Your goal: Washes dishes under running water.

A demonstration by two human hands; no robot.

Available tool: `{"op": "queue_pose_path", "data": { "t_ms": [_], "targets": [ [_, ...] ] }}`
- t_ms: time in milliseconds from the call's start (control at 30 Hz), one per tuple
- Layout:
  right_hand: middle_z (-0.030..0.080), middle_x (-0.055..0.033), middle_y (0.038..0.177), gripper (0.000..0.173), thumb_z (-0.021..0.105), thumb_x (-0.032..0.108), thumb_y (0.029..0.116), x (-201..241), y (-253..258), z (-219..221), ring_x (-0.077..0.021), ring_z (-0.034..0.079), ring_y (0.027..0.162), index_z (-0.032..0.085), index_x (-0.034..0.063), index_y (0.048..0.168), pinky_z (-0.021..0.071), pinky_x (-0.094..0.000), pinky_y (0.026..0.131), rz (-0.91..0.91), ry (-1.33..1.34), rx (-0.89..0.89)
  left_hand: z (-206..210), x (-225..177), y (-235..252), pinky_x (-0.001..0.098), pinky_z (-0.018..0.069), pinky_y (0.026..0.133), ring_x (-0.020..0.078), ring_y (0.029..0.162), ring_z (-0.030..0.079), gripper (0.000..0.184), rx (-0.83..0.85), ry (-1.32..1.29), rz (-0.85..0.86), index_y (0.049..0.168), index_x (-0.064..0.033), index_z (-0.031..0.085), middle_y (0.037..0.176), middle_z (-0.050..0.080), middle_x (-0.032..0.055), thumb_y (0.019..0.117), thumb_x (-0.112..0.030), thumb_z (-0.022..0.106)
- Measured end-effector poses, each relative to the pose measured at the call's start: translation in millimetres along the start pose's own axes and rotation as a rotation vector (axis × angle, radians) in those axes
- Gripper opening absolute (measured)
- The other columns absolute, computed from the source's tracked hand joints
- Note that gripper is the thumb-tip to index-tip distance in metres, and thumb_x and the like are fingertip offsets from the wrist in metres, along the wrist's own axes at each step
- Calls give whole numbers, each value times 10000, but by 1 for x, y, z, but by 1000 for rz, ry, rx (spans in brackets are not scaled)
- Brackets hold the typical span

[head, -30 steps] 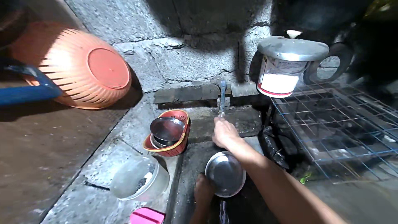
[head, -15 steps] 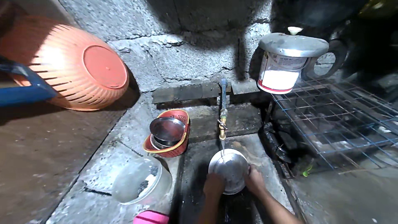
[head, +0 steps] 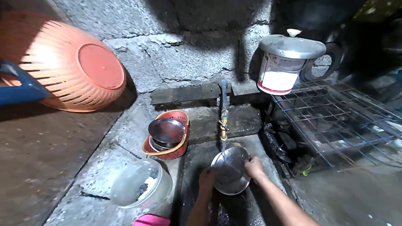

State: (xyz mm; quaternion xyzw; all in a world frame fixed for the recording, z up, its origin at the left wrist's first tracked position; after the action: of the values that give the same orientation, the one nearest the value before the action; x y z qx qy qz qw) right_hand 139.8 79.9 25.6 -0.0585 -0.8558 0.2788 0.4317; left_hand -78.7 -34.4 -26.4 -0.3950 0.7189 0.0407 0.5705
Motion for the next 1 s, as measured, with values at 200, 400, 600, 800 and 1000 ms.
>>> {"op": "queue_pose_path", "data": {
  "t_ms": [200, 400, 600, 800, 1000],
  "targets": [
    [573, -116, 778, 150, 515, 148, 1043, -12, -2, 33, -193, 546, 540, 538, 28, 1131, 496, -358, 494, 171, 541, 79, -41, -17, -12, 380, 566, 675, 208, 744, 638, 303, -48, -398, -120, 1172, 41, 627, 910, 653, 147, 1084, -228, 519],
    [699, -177, 967, 321, 584, 75, 974, 7, 0, 46, -272, 715, 782, 538, 23, 1287, 604, -459, 686, -87, 447, -51, -42, -18, -15, 484, 586, 800, 308, 945, 681, 377, -29, -250, -25, 1338, 34, 571, 1146, 662, 235, 1063, -224, 570],
    [723, -147, 1111, 437, 502, 202, 1006, 40, -19, 18, -295, 723, 1020, 475, 120, 1434, 578, -517, 878, -175, -2, -137, -21, -67, -20, 455, 511, 1040, 305, 1186, 646, 505, -49, 81, 274, 1424, 58, 522, 1306, 641, 240, 1018, -224, 623],
    [672, -165, 854, 201, 493, 110, 1051, 2, -26, 56, -252, 689, 670, 496, 21, 1231, 585, -394, 586, 176, 702, 212, -37, -212, -69, 543, 491, 1036, 335, 1233, 608, 592, -193, 265, 657, 1460, -33, 526, 1430, 561, 205, 1003, -394, 632],
    [659, -167, 824, 180, 507, 56, 1027, 10, -41, 74, -256, 679, 656, 485, 35, 1204, 580, -388, 573, 209, 835, 268, -8, -256, -77, 616, 506, 965, 398, 1133, 643, 505, -159, 537, 649, 1354, -23, 610, 1245, 655, 224, 998, -377, 663]
  ]
}}
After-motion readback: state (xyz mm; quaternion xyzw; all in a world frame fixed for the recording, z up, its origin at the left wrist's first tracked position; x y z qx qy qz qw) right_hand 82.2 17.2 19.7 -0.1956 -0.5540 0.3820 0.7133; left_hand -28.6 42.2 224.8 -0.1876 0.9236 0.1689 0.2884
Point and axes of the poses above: each hand's wrist, its own y-axis towards the middle knuckle, its own z-axis out of the palm, x = y × z, the point moved 7 cm from there along y, towards the middle knuckle
